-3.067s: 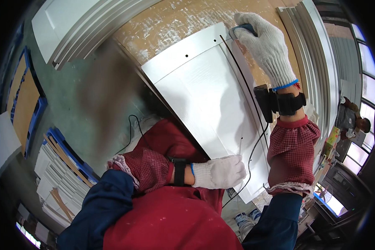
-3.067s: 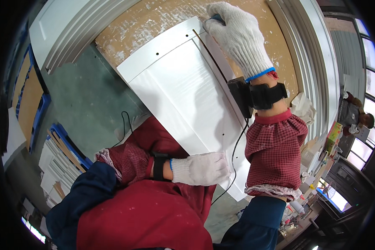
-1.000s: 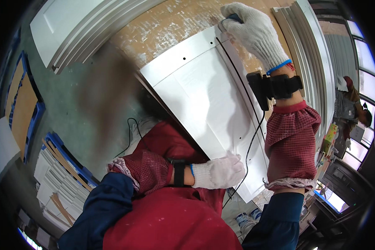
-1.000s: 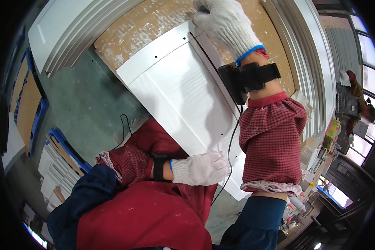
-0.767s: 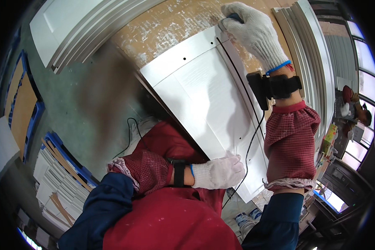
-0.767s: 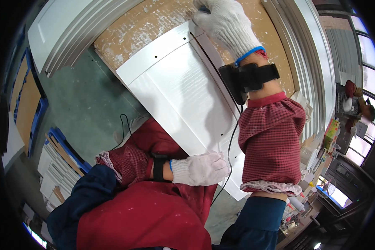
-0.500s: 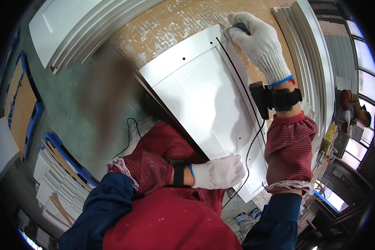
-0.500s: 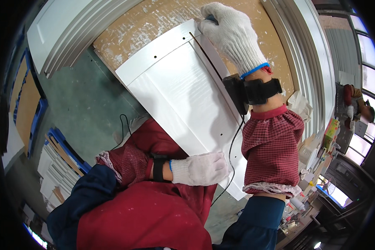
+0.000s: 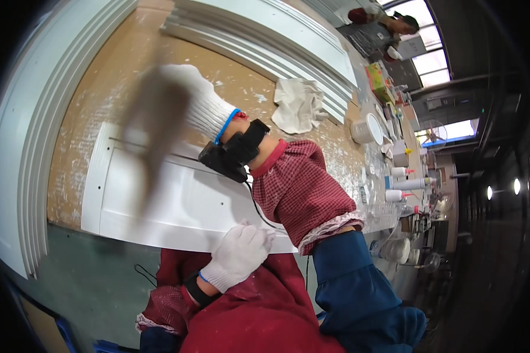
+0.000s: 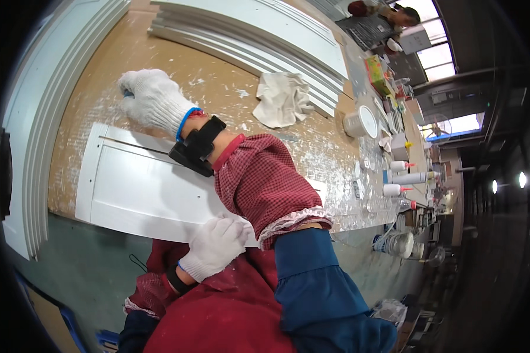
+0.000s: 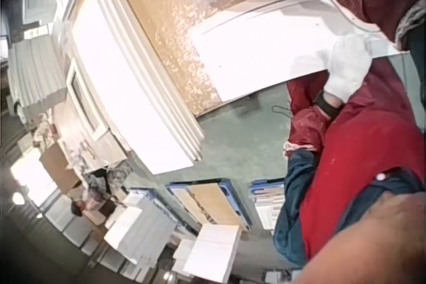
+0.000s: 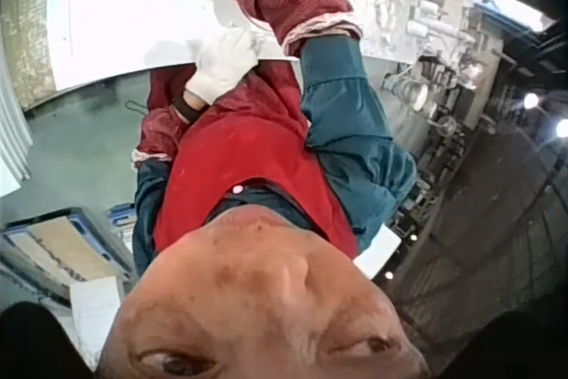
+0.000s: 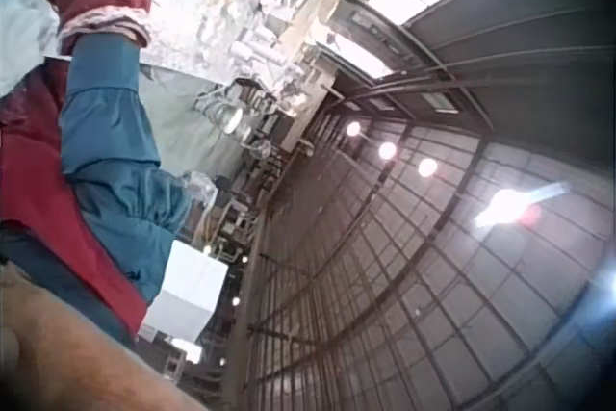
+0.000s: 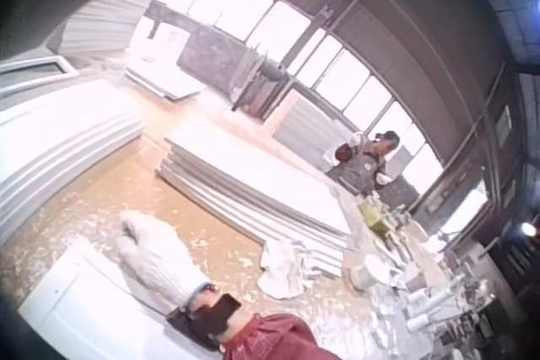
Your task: Applying decorative paint lines to a white furniture panel and wiping away the excess.
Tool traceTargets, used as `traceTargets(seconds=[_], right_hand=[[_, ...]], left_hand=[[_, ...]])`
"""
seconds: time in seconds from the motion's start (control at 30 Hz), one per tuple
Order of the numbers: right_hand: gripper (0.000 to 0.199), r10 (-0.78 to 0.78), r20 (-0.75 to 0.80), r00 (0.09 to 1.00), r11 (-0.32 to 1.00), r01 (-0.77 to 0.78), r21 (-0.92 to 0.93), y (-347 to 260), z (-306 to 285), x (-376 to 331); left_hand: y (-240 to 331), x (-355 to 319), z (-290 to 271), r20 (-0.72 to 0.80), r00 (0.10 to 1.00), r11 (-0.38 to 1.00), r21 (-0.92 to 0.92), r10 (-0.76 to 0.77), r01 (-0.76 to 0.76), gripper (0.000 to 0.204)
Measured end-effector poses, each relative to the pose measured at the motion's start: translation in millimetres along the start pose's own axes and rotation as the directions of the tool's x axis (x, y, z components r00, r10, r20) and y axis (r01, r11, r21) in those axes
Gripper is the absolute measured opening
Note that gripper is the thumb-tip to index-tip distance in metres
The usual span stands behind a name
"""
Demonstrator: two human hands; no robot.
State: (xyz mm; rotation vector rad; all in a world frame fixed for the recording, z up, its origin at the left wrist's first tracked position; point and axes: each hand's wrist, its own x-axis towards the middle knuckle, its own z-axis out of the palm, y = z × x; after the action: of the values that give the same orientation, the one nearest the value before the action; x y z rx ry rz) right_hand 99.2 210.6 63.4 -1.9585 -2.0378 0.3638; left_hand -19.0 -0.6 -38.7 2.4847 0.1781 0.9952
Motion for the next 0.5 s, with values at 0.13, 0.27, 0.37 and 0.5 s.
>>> traceTargets(seconds=[0.13, 0.27, 0.37, 0.5], right_hand=[[0.031, 0.073, -0.194, 0.978, 0.984, -0.039, 0.171, 16, -20, -31], [0.031, 0.312, -0.154, 0.938, 0.776, -0.158, 0.610, 19, -42, -67], [0.028, 0.323, -0.230, 0.918, 0.642, -0.034, 0.766, 27, -58, -97], [0.021, 0.440, -0.357, 0.824, 0.313, 0.231, 0.921, 58, -74, -137]], left_hand=[[-4, 8, -3, 0.079, 0.996, 0.998, -0.043, 0.047, -0.044, 0.013], [-1, 3, -10, 0.105, 0.993, 0.998, 0.015, 0.055, -0.057, 0.041], [7, 0, -14, 0.191, 0.981, 0.997, 0.079, 0.004, -0.019, 0.049], [13, 8, -16, 0.156, 0.987, 0.998, 0.057, -0.045, 0.036, 0.052]])
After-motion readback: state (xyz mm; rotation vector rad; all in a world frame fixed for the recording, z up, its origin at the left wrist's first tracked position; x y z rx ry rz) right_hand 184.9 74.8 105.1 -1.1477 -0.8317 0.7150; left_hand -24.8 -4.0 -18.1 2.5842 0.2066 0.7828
